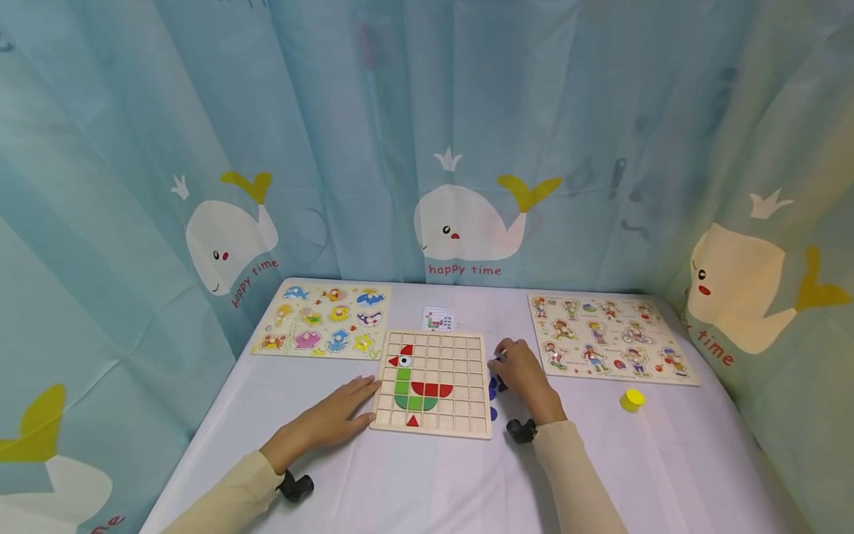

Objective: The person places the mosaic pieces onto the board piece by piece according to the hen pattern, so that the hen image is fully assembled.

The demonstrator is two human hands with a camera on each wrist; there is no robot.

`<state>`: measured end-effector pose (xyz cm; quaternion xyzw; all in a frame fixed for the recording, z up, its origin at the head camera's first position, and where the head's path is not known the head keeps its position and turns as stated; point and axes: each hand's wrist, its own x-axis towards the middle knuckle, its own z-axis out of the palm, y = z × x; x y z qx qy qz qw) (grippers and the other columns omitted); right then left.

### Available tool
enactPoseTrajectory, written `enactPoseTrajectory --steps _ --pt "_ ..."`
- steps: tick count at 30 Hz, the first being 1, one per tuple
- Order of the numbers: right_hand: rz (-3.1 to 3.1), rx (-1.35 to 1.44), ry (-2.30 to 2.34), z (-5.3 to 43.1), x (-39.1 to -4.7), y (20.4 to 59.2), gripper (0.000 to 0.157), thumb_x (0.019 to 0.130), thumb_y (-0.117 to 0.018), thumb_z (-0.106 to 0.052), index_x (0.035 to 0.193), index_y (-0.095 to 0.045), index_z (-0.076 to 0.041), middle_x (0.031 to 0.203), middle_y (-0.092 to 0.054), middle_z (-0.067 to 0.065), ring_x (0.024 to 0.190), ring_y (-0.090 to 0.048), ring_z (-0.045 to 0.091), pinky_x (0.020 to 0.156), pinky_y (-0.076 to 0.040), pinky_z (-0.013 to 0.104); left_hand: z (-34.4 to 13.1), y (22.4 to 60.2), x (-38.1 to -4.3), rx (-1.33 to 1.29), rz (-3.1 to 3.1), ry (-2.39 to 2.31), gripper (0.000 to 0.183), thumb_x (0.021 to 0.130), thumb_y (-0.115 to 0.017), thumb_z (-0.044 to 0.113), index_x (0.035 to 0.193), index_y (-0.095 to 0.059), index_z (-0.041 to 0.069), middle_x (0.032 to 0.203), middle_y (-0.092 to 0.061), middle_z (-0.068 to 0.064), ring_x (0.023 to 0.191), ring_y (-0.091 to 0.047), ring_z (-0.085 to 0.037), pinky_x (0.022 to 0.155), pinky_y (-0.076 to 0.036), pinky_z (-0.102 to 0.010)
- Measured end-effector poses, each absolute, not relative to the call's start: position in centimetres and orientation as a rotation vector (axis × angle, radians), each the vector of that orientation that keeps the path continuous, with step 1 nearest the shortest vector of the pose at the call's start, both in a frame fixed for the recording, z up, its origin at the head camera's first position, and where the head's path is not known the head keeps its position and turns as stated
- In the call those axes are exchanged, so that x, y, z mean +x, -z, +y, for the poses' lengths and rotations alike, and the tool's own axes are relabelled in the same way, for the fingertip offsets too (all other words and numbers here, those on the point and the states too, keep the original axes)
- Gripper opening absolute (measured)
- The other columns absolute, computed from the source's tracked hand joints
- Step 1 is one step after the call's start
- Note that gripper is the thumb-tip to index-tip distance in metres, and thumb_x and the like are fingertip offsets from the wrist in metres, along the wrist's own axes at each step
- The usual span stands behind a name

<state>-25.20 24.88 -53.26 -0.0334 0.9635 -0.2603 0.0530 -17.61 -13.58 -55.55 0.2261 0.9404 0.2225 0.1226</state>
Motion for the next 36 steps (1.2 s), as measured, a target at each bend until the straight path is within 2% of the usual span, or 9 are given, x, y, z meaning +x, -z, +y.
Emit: enactPoseTrajectory --steps 3,7,13,20,28,36 --pt "2.928 -0.041 0.805 25.13 -25.28 53.56 0.028 0.101 -0.071 -0.016 0.116 -0.062 0.006 0.115 -0.059 0.028 0.096 -0.060 0.035 0.083 -0.055 0.050 -13.58 55.40 -17.59 0.661 2.740 -0.654 0.065 0.108 -0.058 0.040 0.165 -0.038 0.015 0.171 -0.035 -0.009 0.160 -0.028 -0.033 0.130 -0.028 -0.055" --pt "2.928 -0.043 0.803 25.22 -25.53 53.68 0.024 0.100 -0.070 -0.011 0.115 -0.063 0.007 0.114 -0.060 0.028 0.096 -0.061 0.035 0.082 -0.056 0.049 -13.57 55.29 -17.58 0.662 2.739 -0.655 0.065 0.108 -0.058 0.040 0.165 -0.038 0.015 0.171 -0.035 -0.010 0.160 -0.027 -0.033 0.130 -0.028 -0.054" --pt "2.905 -0.006 0.810 25.19 -25.59 53.47 0.030 0.099 -0.072 -0.013 0.118 -0.063 0.009 0.116 -0.062 0.029 0.096 -0.063 0.035 0.082 -0.057 0.049 -13.62 55.57 -17.67 0.663 2.740 -0.640 0.065 0.109 -0.057 0.041 0.165 -0.037 0.016 0.172 -0.034 -0.009 0.161 -0.027 -0.033 0.130 -0.027 -0.054" --pt "2.915 -0.012 0.788 25.12 -25.47 53.60 0.025 0.100 -0.071 -0.010 0.116 -0.064 0.008 0.111 -0.062 0.026 0.092 -0.061 0.032 0.079 -0.056 0.046 -13.63 55.68 -17.73 0.663 2.749 -0.631 0.065 0.108 -0.057 0.042 0.165 -0.037 0.017 0.172 -0.034 -0.008 0.161 -0.027 -0.031 0.130 -0.028 -0.053" --pt "2.923 -0.015 0.777 25.07 -25.44 53.29 0.027 0.100 -0.070 -0.011 0.116 -0.064 0.011 0.109 -0.062 0.025 0.092 -0.061 0.032 0.083 -0.057 0.048 -13.56 55.25 -17.64 0.659 2.744 -0.655 0.065 0.108 -0.058 0.040 0.165 -0.038 0.016 0.172 -0.034 -0.009 0.161 -0.027 -0.033 0.130 -0.028 -0.054" --pt "2.956 -0.065 0.860 24.71 -24.83 53.35 0.027 0.098 -0.073 -0.014 0.110 -0.066 0.009 0.105 -0.064 0.023 0.090 -0.063 0.031 0.079 -0.058 0.047 -13.57 55.44 -17.69 0.659 2.744 -0.640 0.065 0.108 -0.057 0.040 0.165 -0.038 0.015 0.172 -0.034 -0.009 0.161 -0.027 -0.032 0.130 -0.027 -0.054"
